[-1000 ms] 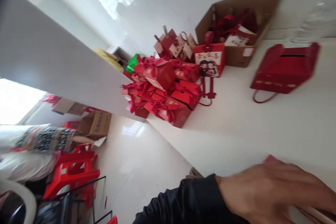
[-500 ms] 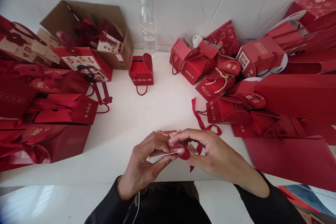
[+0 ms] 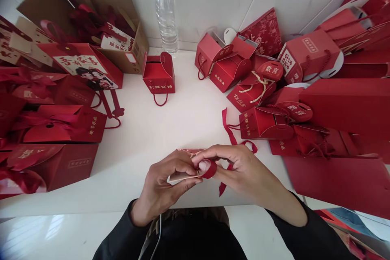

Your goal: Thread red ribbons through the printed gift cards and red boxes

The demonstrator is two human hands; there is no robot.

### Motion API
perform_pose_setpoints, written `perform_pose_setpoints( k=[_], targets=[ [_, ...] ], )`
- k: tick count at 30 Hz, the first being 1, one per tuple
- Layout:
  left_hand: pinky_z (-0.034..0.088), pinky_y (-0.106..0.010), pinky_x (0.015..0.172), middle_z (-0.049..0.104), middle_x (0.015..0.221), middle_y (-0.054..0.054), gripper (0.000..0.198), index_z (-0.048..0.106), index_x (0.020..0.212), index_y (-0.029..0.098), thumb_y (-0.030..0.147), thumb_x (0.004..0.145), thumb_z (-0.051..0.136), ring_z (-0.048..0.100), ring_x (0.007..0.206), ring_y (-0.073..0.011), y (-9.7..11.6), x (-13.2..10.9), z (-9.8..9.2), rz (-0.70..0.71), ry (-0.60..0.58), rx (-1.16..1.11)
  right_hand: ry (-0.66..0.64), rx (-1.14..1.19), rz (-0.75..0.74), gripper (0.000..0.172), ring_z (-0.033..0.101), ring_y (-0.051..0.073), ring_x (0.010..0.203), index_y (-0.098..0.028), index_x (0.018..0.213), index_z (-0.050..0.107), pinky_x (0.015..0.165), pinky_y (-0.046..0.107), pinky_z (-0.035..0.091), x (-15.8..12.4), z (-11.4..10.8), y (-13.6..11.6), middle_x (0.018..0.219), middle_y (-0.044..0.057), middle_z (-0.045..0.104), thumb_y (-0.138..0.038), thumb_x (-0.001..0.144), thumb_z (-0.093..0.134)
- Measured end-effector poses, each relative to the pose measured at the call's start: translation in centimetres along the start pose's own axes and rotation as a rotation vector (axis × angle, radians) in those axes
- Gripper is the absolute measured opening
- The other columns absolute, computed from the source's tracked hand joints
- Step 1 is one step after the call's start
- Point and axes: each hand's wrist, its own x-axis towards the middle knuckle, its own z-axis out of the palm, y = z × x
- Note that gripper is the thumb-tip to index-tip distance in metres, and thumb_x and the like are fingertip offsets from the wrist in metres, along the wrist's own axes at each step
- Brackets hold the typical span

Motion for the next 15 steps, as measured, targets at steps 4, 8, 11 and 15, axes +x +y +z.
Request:
perform_pose_setpoints(
  k=[4, 8, 11, 15],
  targets=[
    [0.061, -0.031, 0.095, 0.078, 0.095, -0.007, 0.017, 0.071, 0.091, 0.015, 0.011, 0.082, 0.085, 0.074, 0.095, -0.0171, -0.11, 0.23, 0.01, 0.022, 0.015, 0.002, 0.001, 0.001, 0.005, 0.014, 0.074, 0.016, 0.078, -0.035, 0.104, 0.084, 0.062, 0.02, 0.057, 0.16, -0.04, -0.03, 0.088, -0.001, 0.08, -0.041, 0.094, 0.075],
    [0.06, -0.036, 0.095, 0.078, 0.094, -0.007, 0.017, 0.071, 0.091, 0.016, 0.01, 0.083, 0.084, 0.075, 0.096, -0.0195, -0.15, 0.34, 0.03, -0.005, 0.007, -0.028, 0.0, 0.028, 0.046, 0.019, 0.076, 0.021, 0.097, -0.033, 0.106, 0.082, 0.067, 0.023, 0.06, 0.21, -0.06, -0.12, 0.105, 0.001, 0.081, -0.046, 0.093, 0.076],
    [0.061, -0.037, 0.096, 0.079, 0.096, -0.007, 0.016, 0.071, 0.09, 0.016, 0.01, 0.084, 0.084, 0.075, 0.101, -0.021, -0.13, 0.35, 0.0, -0.032, 0.0, -0.043, -0.008, -0.002, 0.027, 0.017, 0.075, 0.019, 0.088, -0.03, 0.103, 0.081, 0.073, 0.024, 0.06, 0.31, -0.13, -0.39, 0.097, 0.0, 0.081, -0.043, 0.094, 0.076],
    [0.061, -0.038, 0.098, 0.079, 0.097, -0.007, 0.014, 0.072, 0.091, 0.017, 0.012, 0.084, 0.084, 0.075, 0.104, -0.0216, -0.1, 0.36, -0.02, -0.05, -0.007, -0.062, -0.034, -0.036, -0.063, 0.015, 0.076, 0.017, 0.084, -0.028, 0.099, 0.08, 0.079, 0.026, 0.06, 0.55, -0.33, -0.58, 0.093, 0.0, 0.081, -0.04, 0.097, 0.072]
  ],
)
